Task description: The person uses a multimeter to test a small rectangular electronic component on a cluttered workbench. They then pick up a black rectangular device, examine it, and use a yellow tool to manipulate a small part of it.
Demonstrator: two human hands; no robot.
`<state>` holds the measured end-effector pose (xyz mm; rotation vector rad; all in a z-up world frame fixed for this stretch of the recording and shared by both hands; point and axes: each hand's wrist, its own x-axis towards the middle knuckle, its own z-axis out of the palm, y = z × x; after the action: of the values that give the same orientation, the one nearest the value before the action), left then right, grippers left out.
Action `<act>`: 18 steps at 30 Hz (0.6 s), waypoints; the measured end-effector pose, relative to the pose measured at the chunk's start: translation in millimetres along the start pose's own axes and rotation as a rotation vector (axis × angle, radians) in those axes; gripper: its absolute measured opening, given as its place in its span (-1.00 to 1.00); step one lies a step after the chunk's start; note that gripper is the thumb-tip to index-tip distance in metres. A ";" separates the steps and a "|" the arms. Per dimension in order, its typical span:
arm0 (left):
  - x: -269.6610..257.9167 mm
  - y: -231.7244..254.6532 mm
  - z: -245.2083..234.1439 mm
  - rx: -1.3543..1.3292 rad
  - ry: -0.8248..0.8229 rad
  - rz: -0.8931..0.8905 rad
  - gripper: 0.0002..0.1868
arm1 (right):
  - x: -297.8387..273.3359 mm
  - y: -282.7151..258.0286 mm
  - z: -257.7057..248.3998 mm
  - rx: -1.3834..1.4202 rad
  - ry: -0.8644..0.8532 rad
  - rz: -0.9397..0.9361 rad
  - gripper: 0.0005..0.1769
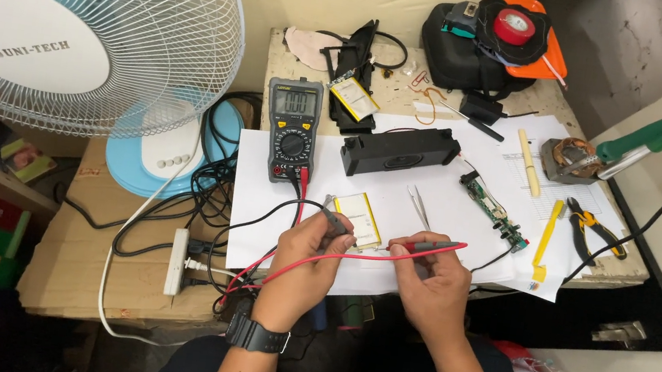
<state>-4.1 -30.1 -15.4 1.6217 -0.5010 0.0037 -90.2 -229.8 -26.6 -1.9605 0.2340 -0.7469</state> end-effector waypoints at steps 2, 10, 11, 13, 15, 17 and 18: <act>0.4 0.8 -0.5 0.000 -0.001 0.008 -0.91 | 0.3 -0.4 -0.3 0.000 -0.001 0.002 -0.85; 0.5 4.1 -1.5 0.035 -0.017 0.037 -0.93 | 0.1 -2.0 0.7 0.006 0.005 0.001 -0.85; 0.8 4.1 -1.6 0.044 -0.028 0.039 -0.94 | 0.1 -2.3 0.5 0.015 0.003 0.003 -0.86; 1.1 5.1 -1.9 0.053 -0.039 0.041 -0.94 | -0.5 -2.6 0.7 0.024 0.001 0.005 -0.86; 1.3 7.1 -2.3 0.046 -0.048 0.036 -0.94 | -1.4 -2.7 1.4 0.006 0.005 0.005 -0.86; 1.1 5.4 -1.8 0.043 -0.048 0.040 -0.94 | -0.9 -0.8 2.9 0.007 0.006 0.003 -0.86; 0.8 4.6 -1.5 0.041 -0.048 0.044 -0.94 | -0.8 0.1 3.6 0.008 0.007 0.001 -0.86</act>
<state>-4.4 -29.0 -10.6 1.6536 -0.5770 0.0081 -88.7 -226.9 -28.1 -1.9503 0.2353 -0.7529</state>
